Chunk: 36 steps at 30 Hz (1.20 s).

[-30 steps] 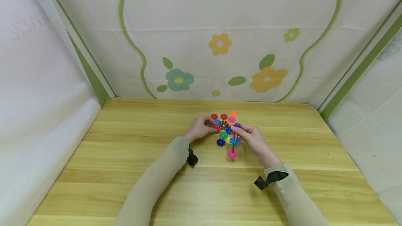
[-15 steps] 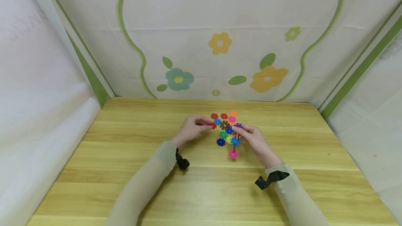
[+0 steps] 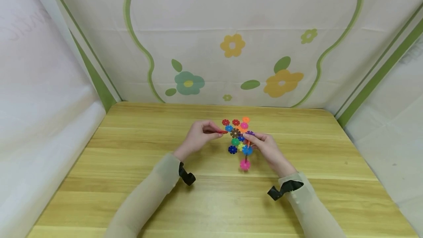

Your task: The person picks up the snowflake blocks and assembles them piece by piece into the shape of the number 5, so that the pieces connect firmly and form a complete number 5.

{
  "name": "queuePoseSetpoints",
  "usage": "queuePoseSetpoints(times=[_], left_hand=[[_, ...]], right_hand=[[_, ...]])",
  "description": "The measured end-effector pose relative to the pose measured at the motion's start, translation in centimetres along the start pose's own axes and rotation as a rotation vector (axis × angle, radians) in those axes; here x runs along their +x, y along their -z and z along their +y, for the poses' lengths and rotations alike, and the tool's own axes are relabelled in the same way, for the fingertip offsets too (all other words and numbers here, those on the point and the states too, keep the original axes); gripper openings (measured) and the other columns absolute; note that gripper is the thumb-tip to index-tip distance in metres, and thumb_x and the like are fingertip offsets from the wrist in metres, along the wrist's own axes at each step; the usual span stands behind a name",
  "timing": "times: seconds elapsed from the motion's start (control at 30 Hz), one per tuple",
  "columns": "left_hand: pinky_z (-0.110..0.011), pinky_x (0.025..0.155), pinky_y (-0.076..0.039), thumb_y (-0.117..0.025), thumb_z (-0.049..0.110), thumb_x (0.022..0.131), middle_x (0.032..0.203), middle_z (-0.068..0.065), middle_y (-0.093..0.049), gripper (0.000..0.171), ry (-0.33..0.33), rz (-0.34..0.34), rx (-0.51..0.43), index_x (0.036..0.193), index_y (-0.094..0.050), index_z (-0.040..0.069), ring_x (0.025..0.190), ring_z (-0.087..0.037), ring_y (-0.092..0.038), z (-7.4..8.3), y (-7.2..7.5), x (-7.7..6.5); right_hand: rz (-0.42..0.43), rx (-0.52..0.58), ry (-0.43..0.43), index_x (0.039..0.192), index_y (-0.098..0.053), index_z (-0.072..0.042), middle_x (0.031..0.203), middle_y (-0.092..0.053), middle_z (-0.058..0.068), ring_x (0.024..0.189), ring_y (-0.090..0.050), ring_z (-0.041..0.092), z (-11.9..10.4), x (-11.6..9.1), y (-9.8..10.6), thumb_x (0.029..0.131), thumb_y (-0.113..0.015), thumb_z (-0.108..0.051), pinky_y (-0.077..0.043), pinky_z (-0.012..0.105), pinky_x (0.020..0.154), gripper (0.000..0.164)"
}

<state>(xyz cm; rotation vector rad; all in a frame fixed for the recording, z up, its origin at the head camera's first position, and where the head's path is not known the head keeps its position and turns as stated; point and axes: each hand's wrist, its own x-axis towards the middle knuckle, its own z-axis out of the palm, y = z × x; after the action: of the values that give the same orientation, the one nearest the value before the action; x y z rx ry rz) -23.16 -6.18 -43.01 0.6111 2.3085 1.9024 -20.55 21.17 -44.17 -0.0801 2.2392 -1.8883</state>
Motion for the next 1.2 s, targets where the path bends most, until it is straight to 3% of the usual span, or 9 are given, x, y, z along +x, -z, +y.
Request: queuePoseSetpoints(times=[0.27,0.5,0.57,0.67,0.8,1.0,1.2], left_hand=[[-0.035,0.084,-0.059,-0.077,0.005,0.092,0.099,-0.003,-0.075,0.006,-0.035,-0.045,-0.036,0.096,-0.076,0.009,0.091,-0.021,-0.072,0.1,-0.3,-0.2],[-0.035,0.084,-0.059,-0.077,0.002,0.091,0.100,-0.006,-0.075,0.005,-0.045,-0.067,-0.046,0.096,-0.075,0.005,0.091,-0.022,-0.072,-0.1,-0.6,-0.3],[-0.035,0.084,-0.059,-0.077,0.003,0.091,0.099,-0.005,-0.075,0.005,-0.040,-0.066,-0.044,0.096,-0.075,0.005,0.091,-0.022,-0.072,-0.1,-0.7,-0.3],[-0.035,0.083,-0.059,-0.078,0.003,0.091,0.098,-0.004,-0.075,0.006,-0.037,-0.062,-0.045,0.095,-0.075,0.006,0.090,-0.022,-0.072,-0.2,-0.8,-0.4],[-0.035,0.082,-0.059,-0.078,0.003,0.090,0.096,-0.004,-0.075,0.006,-0.033,-0.057,-0.038,0.094,-0.075,0.006,0.089,-0.022,-0.072,-0.3,-1.0,-0.3],[-0.034,0.081,-0.059,-0.080,0.007,0.090,0.095,-0.003,-0.075,0.006,-0.017,-0.042,-0.019,0.095,-0.075,0.007,0.088,-0.020,-0.072,-0.3,-1.1,-0.3],[-0.035,0.081,-0.059,-0.080,0.007,0.089,0.095,-0.004,-0.075,0.008,-0.026,-0.039,-0.020,0.094,-0.075,0.006,0.088,-0.021,-0.072,-0.3,-1.2,-0.4]], right_hand=[[-0.019,-0.006,-0.004,0.107,-0.071,0.010,0.104,-0.070,0.011,0.102,-0.056,0.023,0.0,0.0,-0.2,0.099,-0.068,-0.041,-0.048,0.036,0.091,0.051],[-0.036,-0.011,-0.007,0.100,-0.072,0.008,0.096,-0.065,0.007,0.096,-0.053,0.024,0.1,-0.1,-0.3,0.099,-0.068,-0.043,-0.040,0.042,0.097,0.051],[-0.044,-0.007,0.002,0.105,-0.071,0.008,0.096,-0.067,0.010,0.098,-0.055,0.026,0.0,-0.1,-0.4,0.099,-0.067,-0.044,-0.039,0.042,0.100,0.052],[-0.060,-0.007,0.030,0.125,-0.070,-0.002,0.100,-0.068,0.014,0.103,-0.059,0.032,0.0,-0.1,-0.6,0.100,-0.065,-0.043,-0.043,0.039,0.100,0.048],[-0.084,-0.008,0.086,0.147,-0.057,-0.019,0.108,-0.068,0.016,0.104,-0.061,0.036,-0.1,-0.1,-0.8,0.101,-0.065,-0.040,-0.050,0.036,0.092,0.051],[-0.093,-0.015,0.117,0.143,-0.060,-0.018,0.125,-0.066,0.010,0.111,-0.063,0.028,-0.4,-0.2,-1.1,0.092,-0.079,-0.031,-0.055,0.037,0.088,0.056],[-0.070,-0.015,0.133,0.137,-0.065,-0.015,0.126,-0.067,0.011,0.111,-0.066,0.029,-0.5,-0.1,-1.3,0.087,-0.084,-0.030,-0.058,0.036,0.085,0.056]])
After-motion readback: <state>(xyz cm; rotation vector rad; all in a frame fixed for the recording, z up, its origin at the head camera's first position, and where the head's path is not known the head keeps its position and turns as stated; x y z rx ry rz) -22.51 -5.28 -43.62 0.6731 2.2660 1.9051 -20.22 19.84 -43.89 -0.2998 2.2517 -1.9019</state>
